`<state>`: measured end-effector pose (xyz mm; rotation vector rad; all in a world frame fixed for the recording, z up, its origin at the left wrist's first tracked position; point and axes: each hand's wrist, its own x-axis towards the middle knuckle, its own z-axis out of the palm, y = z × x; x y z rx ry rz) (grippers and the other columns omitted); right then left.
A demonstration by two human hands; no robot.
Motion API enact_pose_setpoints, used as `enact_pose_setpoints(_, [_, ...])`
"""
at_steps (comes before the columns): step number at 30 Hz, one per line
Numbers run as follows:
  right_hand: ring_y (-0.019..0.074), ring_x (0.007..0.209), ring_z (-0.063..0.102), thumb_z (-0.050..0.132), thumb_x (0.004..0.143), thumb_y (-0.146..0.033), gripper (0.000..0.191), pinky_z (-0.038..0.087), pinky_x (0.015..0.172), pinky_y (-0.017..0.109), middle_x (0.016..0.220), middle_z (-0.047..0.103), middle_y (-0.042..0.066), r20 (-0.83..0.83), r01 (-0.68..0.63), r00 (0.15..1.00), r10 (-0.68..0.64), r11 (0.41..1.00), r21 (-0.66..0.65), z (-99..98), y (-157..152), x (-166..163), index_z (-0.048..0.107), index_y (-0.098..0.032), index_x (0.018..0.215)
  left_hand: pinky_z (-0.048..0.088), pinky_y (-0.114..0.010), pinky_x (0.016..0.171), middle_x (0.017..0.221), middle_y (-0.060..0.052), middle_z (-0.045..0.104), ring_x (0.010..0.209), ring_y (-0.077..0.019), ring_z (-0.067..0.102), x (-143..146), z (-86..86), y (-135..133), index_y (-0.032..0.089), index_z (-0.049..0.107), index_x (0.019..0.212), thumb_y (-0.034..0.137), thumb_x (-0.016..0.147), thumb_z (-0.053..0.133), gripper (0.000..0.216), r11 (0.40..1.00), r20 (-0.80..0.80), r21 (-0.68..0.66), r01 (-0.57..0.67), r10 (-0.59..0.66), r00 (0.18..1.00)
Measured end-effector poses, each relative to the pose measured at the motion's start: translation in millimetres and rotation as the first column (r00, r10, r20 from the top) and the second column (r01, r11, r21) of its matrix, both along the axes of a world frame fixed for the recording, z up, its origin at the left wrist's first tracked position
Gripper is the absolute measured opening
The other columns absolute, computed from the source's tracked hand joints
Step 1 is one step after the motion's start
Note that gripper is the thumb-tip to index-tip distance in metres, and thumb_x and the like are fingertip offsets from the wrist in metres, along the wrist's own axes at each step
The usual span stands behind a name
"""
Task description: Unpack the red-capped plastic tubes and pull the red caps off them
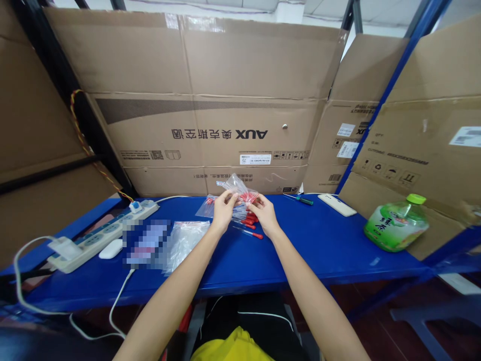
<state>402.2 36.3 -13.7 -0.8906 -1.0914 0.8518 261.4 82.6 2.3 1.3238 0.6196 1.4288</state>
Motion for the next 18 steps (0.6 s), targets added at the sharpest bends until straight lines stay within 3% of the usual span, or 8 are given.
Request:
enact_pose_setpoints(5, [0.0183,0.086,0.071,0.086,0.066,-0.037,0.040,0.058,0.075,0.029,0.096,0.073,0.003,-0.041,0.049,0.998,-0.049,0.999,0.017,-3.6,2.4,1.1,0.061,-0.022,0.094,0.062,-0.039,0.081,0.078,-0.005,0.074,0.076,-0.0206,0.072,-1.0,-3.0,3.7,0.015,0.070,0.090,0.045,0.070,0.086,0.040,0.995,-0.007,-0.060,-0.080,0.080,0.997])
enact_pose_setpoints(11, [0.0188,0.084,0.070,0.083,0.067,-0.036,0.049,0.056,0.069,0.027,0.103,0.075,0.005,-0.037,-0.019,0.999,0.017,0.999,-0.031,-3.3,1.8,2.3,0.068,-0.021,0.111,0.060,-0.036,0.085,0.080,-0.003,0.074,0.076,-0.0173,0.073,-2.6,-3.7,4.6,0.015,0.067,0.094,0.044,0.070,0.088,0.043,0.996,0.035,-0.090,0.021,-0.018,0.999])
enact_pose_setpoints(18, [0.0149,0.068,0.063,0.078,0.072,-0.039,0.044,0.049,0.056,0.024,0.088,0.074,0.002,0.033,0.015,0.999,-0.015,1.000,-0.007,-0.4,-0.6,3.8,0.070,-0.020,0.111,0.058,-0.029,0.073,0.078,-0.003,0.073,0.072,-0.0176,0.071,-0.9,-1.9,3.5,0.016,0.065,0.091,0.044,0.071,0.084,0.040,0.999,-0.063,-0.038,0.029,-0.032,0.998])
